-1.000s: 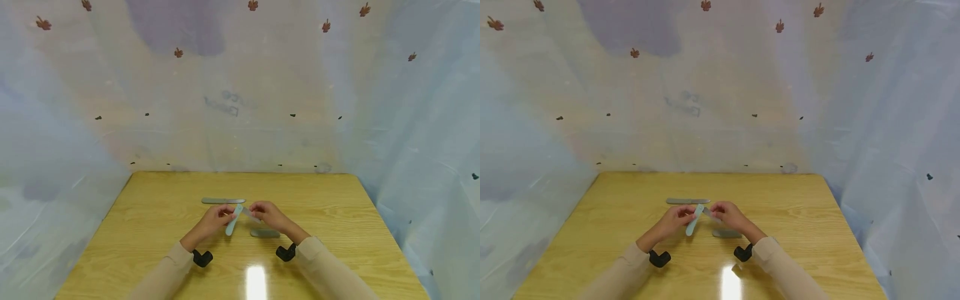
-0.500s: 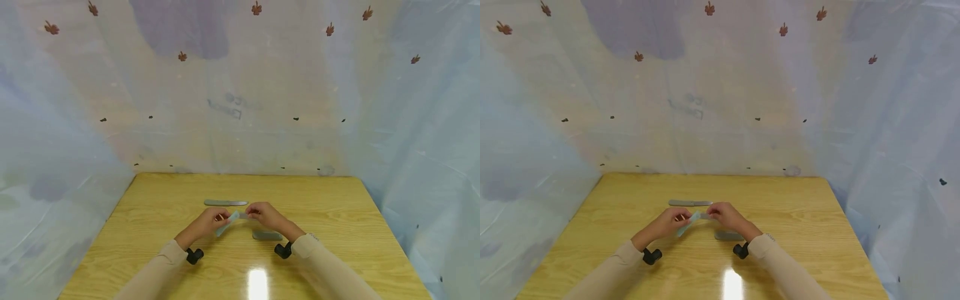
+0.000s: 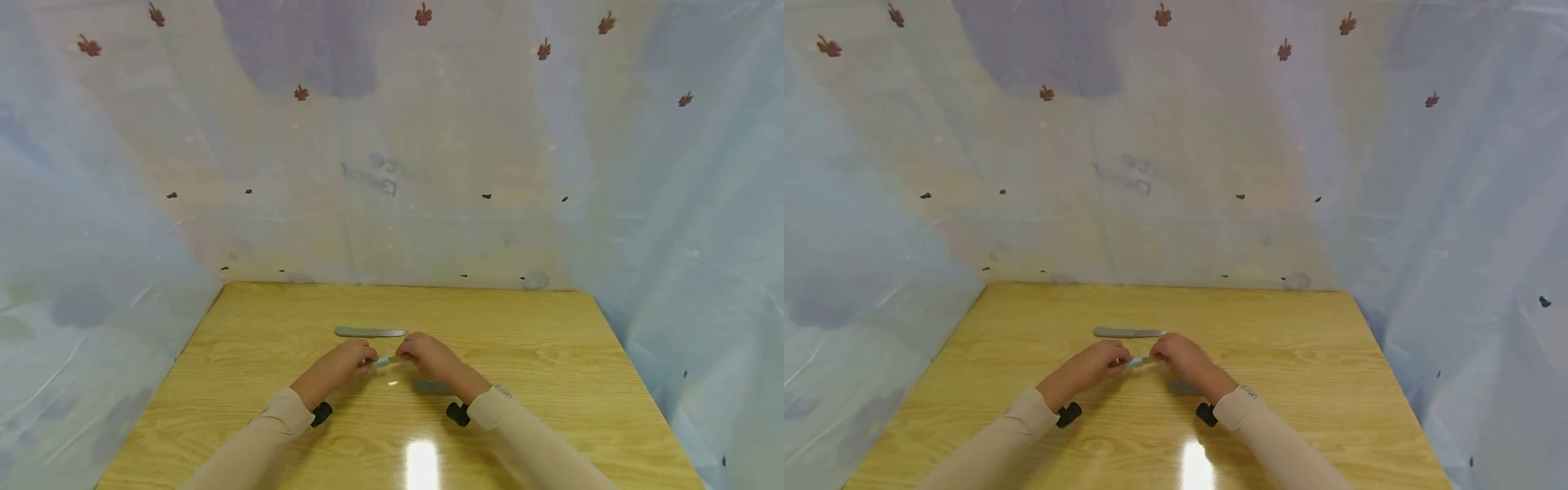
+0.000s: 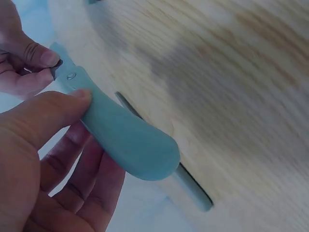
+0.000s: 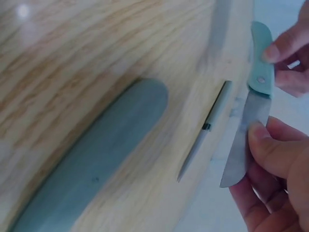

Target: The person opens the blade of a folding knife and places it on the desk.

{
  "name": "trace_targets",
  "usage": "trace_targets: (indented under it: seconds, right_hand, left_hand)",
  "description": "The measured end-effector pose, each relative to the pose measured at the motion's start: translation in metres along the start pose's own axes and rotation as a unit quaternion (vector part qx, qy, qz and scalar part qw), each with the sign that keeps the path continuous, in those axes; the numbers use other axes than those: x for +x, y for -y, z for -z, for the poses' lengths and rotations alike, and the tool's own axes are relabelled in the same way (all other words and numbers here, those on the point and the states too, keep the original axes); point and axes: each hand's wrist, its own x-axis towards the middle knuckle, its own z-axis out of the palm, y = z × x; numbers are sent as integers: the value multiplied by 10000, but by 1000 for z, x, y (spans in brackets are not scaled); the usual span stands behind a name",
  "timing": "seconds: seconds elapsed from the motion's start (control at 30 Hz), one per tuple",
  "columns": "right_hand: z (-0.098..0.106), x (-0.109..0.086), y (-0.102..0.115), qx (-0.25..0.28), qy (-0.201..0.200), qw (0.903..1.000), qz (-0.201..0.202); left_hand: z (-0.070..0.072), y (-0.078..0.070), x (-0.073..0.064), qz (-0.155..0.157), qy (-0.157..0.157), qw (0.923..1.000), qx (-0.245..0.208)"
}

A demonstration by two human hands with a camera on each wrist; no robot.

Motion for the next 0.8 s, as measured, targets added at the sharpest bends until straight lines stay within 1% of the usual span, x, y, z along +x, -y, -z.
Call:
trace_targets:
  seconds: [0.03,0.1,0.2,0.27,0.33,0.43,0.53,0.6,0.7,0.8]
  right_hand:
    - [-1,0,1,-72,-43,10000,16]
    - [-4,1,3,-132,-181,9997,30]
    - [-7,5,6,-280,-340,9990,-8]
    - [-8,8,8,-466,-359,9982,-87]
    - [-11,12,9,-664,-298,9972,-182]
    - [-15,17,10,-846,-225,9957,-303]
    - [-21,22,8,-872,-266,9952,-361]
    - [-27,25,6,-904,-289,9947,-388]
    - [-35,29,2,-1035,-147,9933,-501]
    - [-40,32,0,-1178,43,9909,-650]
  left_hand:
    - [0,0,-1,-8,-56,9998,204]
    - [-1,-1,-3,-12,-278,9979,589]
    - [-4,1,-9,23,-708,9922,1022]
    - [-7,4,-12,-33,-1048,9878,1153]
    - [-10,7,-14,-103,-1302,9835,1254]
    - [-15,13,-16,-114,-1562,9776,1409]
    - [-20,19,-15,59,-1653,9758,1427]
    - [-24,23,-13,217,-1646,9762,1399]
    - [-31,29,-11,450,-1561,9778,1323]
    - [-36,31,-8,663,-1481,9800,1149]
